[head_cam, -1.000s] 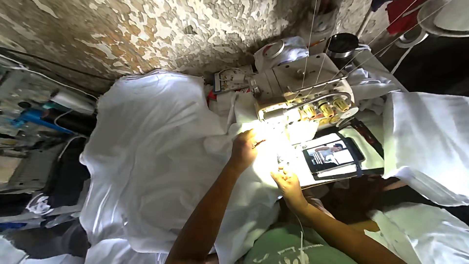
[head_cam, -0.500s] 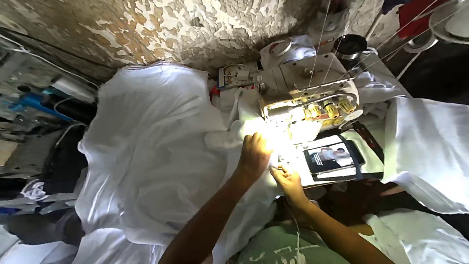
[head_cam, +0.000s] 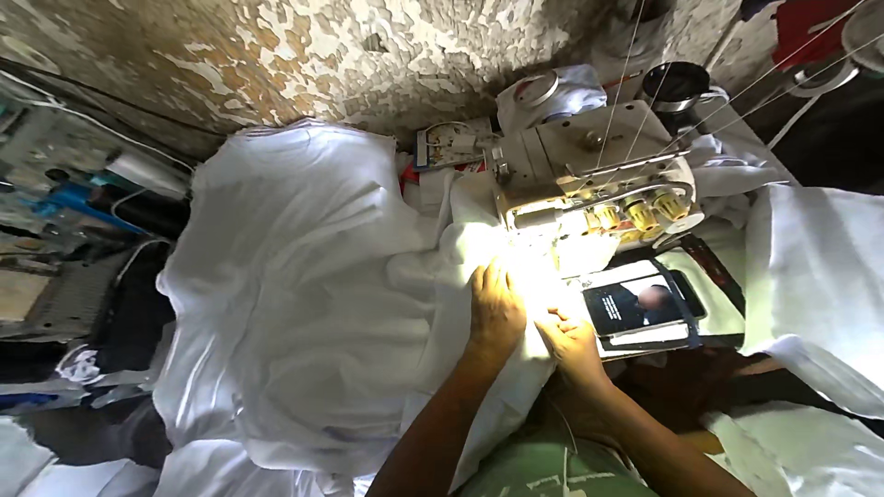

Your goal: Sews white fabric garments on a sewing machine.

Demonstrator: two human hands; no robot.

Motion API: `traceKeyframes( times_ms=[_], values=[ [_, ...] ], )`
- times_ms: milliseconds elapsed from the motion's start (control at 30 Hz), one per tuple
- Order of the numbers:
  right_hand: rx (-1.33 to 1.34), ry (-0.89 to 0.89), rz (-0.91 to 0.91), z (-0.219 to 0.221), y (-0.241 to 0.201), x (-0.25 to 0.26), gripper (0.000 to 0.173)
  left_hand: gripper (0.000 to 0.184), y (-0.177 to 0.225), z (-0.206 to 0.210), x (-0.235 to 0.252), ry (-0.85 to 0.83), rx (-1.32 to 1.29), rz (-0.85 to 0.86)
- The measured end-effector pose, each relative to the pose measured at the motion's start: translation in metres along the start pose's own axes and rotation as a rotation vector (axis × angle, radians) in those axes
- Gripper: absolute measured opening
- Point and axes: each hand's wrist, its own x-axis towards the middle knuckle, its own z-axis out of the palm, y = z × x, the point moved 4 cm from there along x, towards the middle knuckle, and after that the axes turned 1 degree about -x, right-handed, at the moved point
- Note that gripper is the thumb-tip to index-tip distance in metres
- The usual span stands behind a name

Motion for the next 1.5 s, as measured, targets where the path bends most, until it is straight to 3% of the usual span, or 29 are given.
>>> traceKeyframes(
  times_ms=[100, 167, 233, 400, 533, 633, 700, 800, 867, 967, 1033, 1133, 1233, 1333, 1500],
  values=[
    [-0.033, 0.049, -0.029, -0.001, -0.003, -0.003, 0.012, 0.023, -0.003, -0.003, -0.001, -0.007, -0.047, -0.022],
    [-0.055, 0.063, -0.022, -0.001, -0.005, -0.002, 0.038, 0.025, -0.005, -0.007, 0.000, -0.068, -0.093, -0.027],
    [-0.114, 0.077, -0.034, 0.000, -0.008, 0.000, 0.046, 0.028, -0.009, -0.009, 0.002, -0.112, -0.126, -0.023],
    [-0.233, 0.086, -0.182, 0.003, -0.017, 0.016, 0.021, 0.046, -0.025, -0.008, 0.022, -0.228, -0.247, -0.027],
    [-0.355, 0.098, -0.252, 0.007, -0.028, 0.024, 0.012, 0.044, -0.043, -0.002, 0.044, -0.266, -0.342, -0.034],
    [-0.352, 0.094, -0.209, 0.010, -0.034, 0.025, 0.016, 0.037, -0.049, -0.004, 0.057, -0.352, -0.338, -0.091],
    [-0.325, 0.152, -0.167, 0.009, -0.031, 0.028, 0.013, 0.028, -0.051, -0.001, 0.055, -0.247, -0.309, -0.073],
    [-0.326, 0.168, -0.140, 0.010, -0.032, 0.032, 0.009, 0.032, -0.039, -0.012, 0.023, -0.044, -0.198, 0.041],
    [-0.293, 0.145, -0.107, 0.009, -0.028, 0.029, 0.012, 0.036, -0.019, -0.018, -0.030, 0.026, -0.221, 0.145],
    [-0.225, 0.049, 0.013, 0.001, -0.017, 0.002, 0.042, 0.038, 0.002, 0.005, -0.131, 0.032, -0.391, 0.168],
    [-0.134, -0.042, 0.080, -0.004, -0.002, -0.014, 0.050, 0.034, 0.005, 0.023, -0.179, 0.029, -0.325, 0.122],
    [-0.102, -0.165, 0.108, -0.007, 0.021, -0.037, 0.035, 0.033, -0.003, 0.029, -0.209, 0.025, -0.225, 0.082],
    [-0.114, -0.288, 0.175, -0.015, 0.039, -0.055, 0.019, 0.033, -0.014, 0.017, -0.217, -0.008, -0.356, 0.048],
    [-0.045, -0.271, 0.215, -0.024, 0.046, -0.063, 0.015, 0.031, -0.029, 0.003, -0.219, -0.080, -0.519, -0.124],
    [-0.016, -0.312, 0.228, -0.023, 0.043, -0.062, 0.015, 0.018, -0.043, -0.029, -0.194, -0.062, -0.920, -0.784]
  ],
)
